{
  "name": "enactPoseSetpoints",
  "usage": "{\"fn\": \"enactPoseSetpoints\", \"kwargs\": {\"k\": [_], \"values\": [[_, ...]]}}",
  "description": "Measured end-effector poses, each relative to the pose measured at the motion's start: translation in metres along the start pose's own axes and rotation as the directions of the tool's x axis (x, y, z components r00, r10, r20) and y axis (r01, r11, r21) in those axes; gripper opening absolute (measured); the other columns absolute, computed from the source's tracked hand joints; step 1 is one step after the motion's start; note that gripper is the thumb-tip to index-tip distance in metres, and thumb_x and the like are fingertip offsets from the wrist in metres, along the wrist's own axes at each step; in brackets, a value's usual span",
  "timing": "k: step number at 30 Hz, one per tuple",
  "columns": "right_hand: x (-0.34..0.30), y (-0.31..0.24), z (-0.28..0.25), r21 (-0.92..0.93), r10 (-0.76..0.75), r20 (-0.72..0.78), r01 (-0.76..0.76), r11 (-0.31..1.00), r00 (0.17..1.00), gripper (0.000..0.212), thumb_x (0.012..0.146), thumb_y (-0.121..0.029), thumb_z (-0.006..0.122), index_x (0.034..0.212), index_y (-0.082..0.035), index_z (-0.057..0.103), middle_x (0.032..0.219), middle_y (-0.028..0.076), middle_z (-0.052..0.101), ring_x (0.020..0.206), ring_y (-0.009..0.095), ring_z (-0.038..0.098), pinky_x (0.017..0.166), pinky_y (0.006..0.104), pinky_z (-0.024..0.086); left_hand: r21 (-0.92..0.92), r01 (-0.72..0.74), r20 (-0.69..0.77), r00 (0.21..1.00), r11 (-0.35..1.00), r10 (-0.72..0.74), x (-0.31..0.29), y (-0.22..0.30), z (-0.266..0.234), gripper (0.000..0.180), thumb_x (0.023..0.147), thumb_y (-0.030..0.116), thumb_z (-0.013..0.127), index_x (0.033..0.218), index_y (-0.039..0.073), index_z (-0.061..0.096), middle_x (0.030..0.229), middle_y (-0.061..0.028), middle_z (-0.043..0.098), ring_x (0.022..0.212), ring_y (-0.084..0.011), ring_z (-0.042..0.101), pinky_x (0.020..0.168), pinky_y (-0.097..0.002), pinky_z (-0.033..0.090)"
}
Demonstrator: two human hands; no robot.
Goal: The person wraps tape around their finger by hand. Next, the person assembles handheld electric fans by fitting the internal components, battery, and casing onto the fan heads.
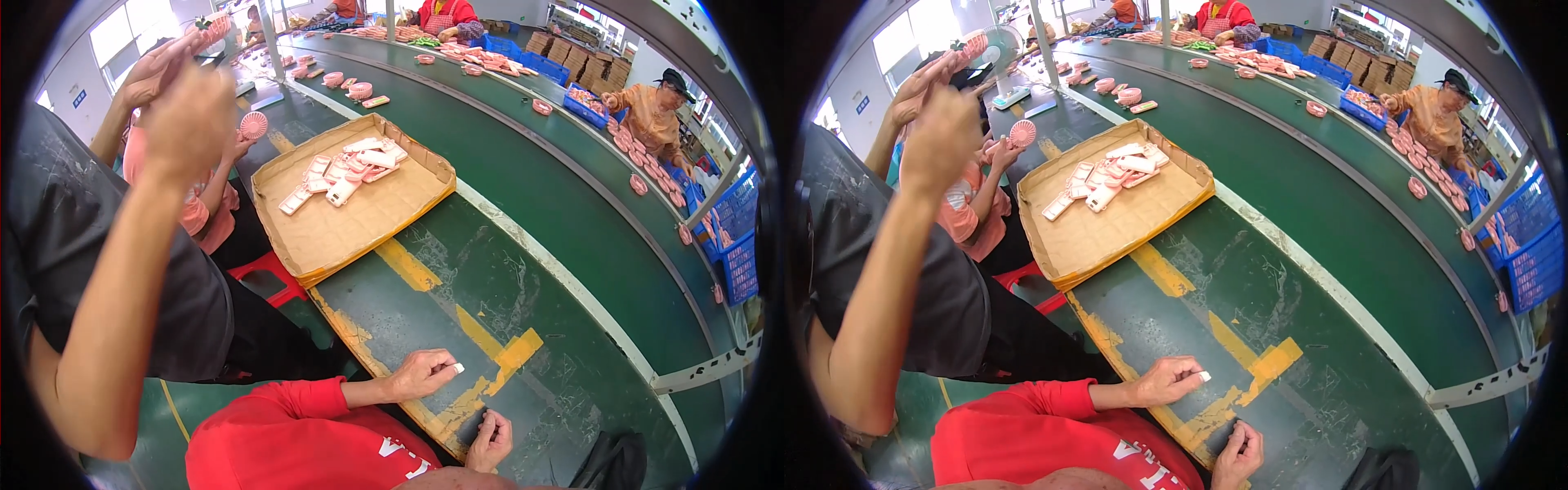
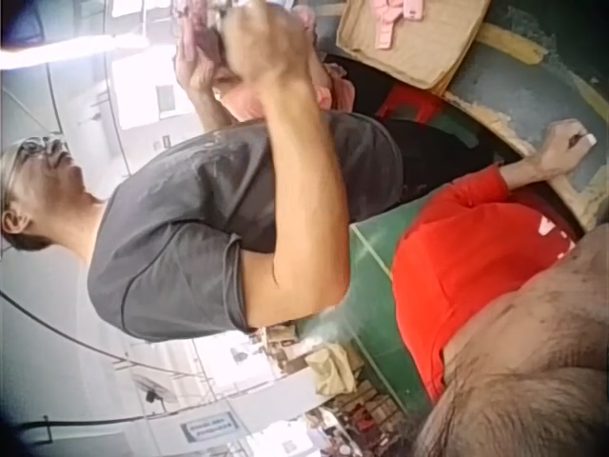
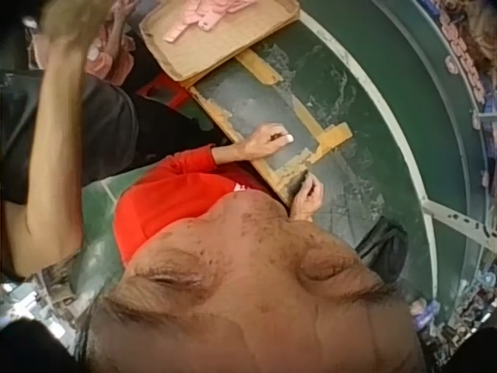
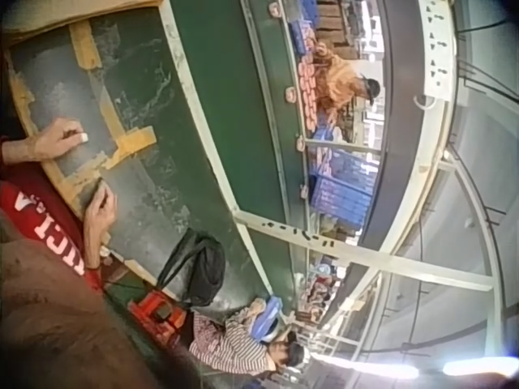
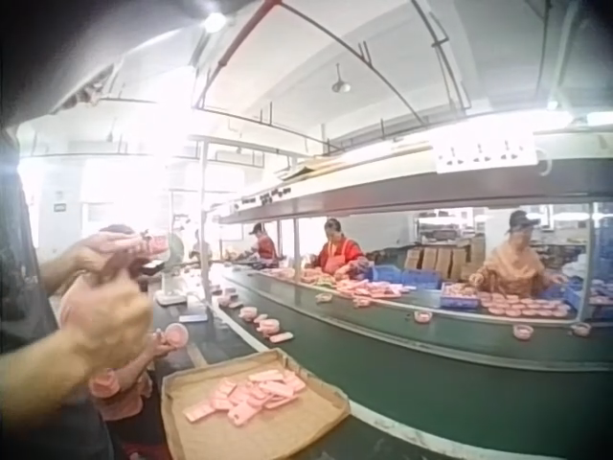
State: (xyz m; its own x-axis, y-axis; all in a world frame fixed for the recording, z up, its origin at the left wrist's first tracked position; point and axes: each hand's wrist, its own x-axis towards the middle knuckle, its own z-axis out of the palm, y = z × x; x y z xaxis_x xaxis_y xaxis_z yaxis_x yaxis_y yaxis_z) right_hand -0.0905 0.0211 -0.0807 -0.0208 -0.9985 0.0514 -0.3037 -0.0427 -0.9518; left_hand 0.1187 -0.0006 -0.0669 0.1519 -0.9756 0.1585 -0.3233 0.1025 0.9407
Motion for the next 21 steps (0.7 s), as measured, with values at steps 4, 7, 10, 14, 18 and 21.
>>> {"fn": "enactPoseSetpoints", "kwargs": {"k": [4, 7, 10, 14, 18, 21], "values": [[-0.004, 0.000, -0.004, 0.000, -0.026, 0.007, 0.026, 1.000, 1.000, 0.014, 0.091, -0.012, 0.054, 0.091, 0.001, 0.060, 0.084, 0.003, 0.058, 0.066, 0.007, 0.049, 0.062, 0.0200, 0.042, -0.063, 0.051, -0.027, 0.998, 0.997, -0.053, -0.005, 0.007, 0.004, 0.016, 0.087, 0.016, 0.057, 0.088, 0.000, 0.056, 0.071, -0.0111, 0.056, 0.061, -0.0198, 0.055, 0.056, -0.0317, 0.044], [-0.005, -0.006, -0.005, -0.031, 0.026, -0.034, -0.027, 0.999, 0.999, 0.015, 0.090, -0.011, 0.054, 0.089, 0.002, 0.060, 0.084, 0.004, 0.059, 0.067, 0.008, 0.051, 0.060, 0.0207, 0.042, -0.060, 0.029, -0.007, 1.000, 0.998, -0.030, -0.004, 0.001, 0.007, 0.015, 0.088, 0.016, 0.054, 0.091, 0.001, 0.056, 0.071, -0.0108, 0.055, 0.062, -0.0187, 0.053, 0.059, -0.0311, 0.044], [0.001, -0.005, -0.001, -0.155, -0.065, -0.052, 0.057, 0.986, 0.997, 0.014, 0.089, -0.010, 0.055, 0.087, 0.002, 0.061, 0.080, 0.006, 0.060, 0.066, 0.010, 0.052, 0.058, 0.0220, 0.043, -0.132, 0.075, 0.024, 0.997, 0.988, -0.073, 0.001, -0.006, 0.000, 0.013, 0.089, 0.013, 0.055, 0.092, 0.002, 0.058, 0.071, 0.0001, 0.052, 0.065, -0.0061, 0.047, 0.056, -0.0232, 0.041], [0.006, -0.008, 0.004, -0.154, -0.089, -0.069, 0.078, 0.985, 0.994, 0.012, 0.088, -0.007, 0.055, 0.088, 0.002, 0.062, 0.079, 0.006, 0.060, 0.067, 0.010, 0.054, 0.060, 0.0222, 0.044, -0.374, 0.239, 0.052, 0.970, 0.896, -0.238, 0.002, -0.003, -0.007, 0.008, 0.088, 0.008, 0.052, 0.091, 0.002, 0.057, 0.067, 0.0027, 0.053, 0.056, -0.0029, 0.046, 0.051, -0.0187, 0.039], [0.008, -0.011, 0.008, -0.074, -0.043, -0.053, 0.039, 0.997, 0.998, 0.013, 0.089, -0.008, 0.055, 0.090, 0.002, 0.062, 0.082, 0.006, 0.060, 0.069, 0.010, 0.053, 0.062, 0.0220, 0.044, -0.447, 0.204, 0.045, 0.978, 0.871, -0.206, 0.011, 0.005, -0.009, 0.009, 0.090, 0.009, 0.054, 0.090, 0.000, 0.057, 0.068, 0.0001, 0.055, 0.055, -0.0044, 0.047, 0.050, -0.0183, 0.039], [0.006, -0.014, 0.006, -0.050, -0.016, -0.056, 0.013, 0.999, 0.998, 0.013, 0.089, -0.008, 0.055, 0.090, 0.002, 0.063, 0.081, 0.005, 0.060, 0.069, 0.009, 0.053, 0.062, 0.0217, 0.044, -0.473, 0.166, 0.063, 0.986, 0.866, -0.155, 0.011, 0.007, -0.003, 0.010, 0.090, 0.011, 0.055, 0.090, 0.001, 0.057, 0.068, -0.0005, 0.055, 0.054, -0.0046, 0.047, 0.050, -0.0185, 0.039]]}}
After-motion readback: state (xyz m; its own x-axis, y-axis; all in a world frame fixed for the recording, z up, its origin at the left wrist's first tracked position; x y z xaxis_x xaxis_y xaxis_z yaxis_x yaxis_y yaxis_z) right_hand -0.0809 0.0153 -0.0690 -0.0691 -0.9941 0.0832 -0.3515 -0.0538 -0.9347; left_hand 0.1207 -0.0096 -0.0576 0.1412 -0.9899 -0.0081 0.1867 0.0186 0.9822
